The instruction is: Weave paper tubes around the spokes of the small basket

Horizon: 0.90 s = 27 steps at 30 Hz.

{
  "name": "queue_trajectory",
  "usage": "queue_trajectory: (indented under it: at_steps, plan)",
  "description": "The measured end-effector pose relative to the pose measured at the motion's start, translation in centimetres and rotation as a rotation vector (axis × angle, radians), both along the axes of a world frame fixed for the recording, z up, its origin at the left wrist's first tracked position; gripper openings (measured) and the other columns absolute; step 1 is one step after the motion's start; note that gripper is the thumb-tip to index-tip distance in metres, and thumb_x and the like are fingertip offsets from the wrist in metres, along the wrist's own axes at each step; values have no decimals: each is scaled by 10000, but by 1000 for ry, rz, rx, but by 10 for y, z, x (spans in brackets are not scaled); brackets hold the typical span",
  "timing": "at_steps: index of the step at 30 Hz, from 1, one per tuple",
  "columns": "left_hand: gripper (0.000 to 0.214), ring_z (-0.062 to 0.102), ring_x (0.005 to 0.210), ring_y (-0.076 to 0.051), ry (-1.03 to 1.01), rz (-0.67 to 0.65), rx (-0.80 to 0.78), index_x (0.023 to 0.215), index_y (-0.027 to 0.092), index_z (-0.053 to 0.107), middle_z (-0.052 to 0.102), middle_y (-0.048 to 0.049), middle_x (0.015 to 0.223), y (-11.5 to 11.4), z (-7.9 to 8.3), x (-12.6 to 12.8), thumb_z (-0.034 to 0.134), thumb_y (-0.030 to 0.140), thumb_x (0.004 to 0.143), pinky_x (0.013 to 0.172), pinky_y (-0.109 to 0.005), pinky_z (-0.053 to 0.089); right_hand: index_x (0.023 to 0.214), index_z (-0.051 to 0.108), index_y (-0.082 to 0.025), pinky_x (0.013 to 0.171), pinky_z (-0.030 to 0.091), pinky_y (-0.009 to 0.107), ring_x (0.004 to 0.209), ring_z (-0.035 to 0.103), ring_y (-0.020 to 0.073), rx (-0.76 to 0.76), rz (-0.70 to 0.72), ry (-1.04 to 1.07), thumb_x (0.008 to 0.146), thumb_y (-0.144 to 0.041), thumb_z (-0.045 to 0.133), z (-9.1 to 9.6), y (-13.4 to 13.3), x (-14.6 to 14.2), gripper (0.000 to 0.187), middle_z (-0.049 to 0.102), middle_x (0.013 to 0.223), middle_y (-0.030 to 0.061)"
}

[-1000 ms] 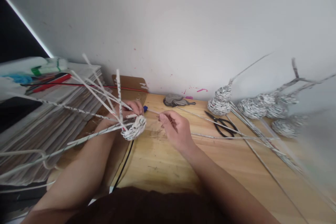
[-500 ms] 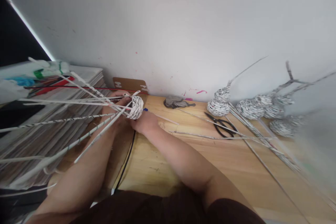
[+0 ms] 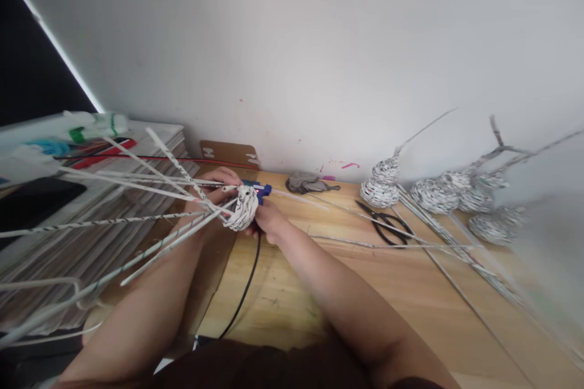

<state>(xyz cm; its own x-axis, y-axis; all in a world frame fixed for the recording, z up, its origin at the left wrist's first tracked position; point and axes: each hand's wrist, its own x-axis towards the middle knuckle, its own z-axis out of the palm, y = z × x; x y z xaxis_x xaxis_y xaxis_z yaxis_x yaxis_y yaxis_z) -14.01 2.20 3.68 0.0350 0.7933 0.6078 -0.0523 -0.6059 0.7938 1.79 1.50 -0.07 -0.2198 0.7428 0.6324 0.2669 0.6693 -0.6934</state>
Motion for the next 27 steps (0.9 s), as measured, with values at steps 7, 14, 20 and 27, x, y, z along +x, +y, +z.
queue_trajectory:
  at_steps: [7,14,20,27]
  plan:
    - [68,639,804,-210,-29,-19,-55,773,280,778,685,-46,840,1,-5,2,821,314,733,739,-357,509,1065,552,-168,355,394,165,434,567,80,-714,72,291,873,-404,671,37,-41,68,327,613,672,-53]
    - [90,649,806,-222,61,86,-136,731,266,774,698,-57,829,7,-9,0,831,324,693,755,-360,526,1181,574,-169,410,268,210,447,394,84,-754,214,560,954,-515,559,52,-82,112,415,406,531,-83]
    - [78,660,809,-224,123,163,-155,696,255,762,706,-61,806,12,-13,1,819,302,673,771,-366,533,1143,588,-193,495,350,275,497,446,118,-446,163,478,989,-458,528,58,-71,145,312,472,563,-52]
    - [55,657,792,-208,139,155,-162,704,211,760,708,-60,789,11,-18,11,788,256,692,765,-355,538,1022,599,-233,501,360,297,493,459,139,-229,-71,414,997,-472,489,81,-60,186,264,502,568,-38]
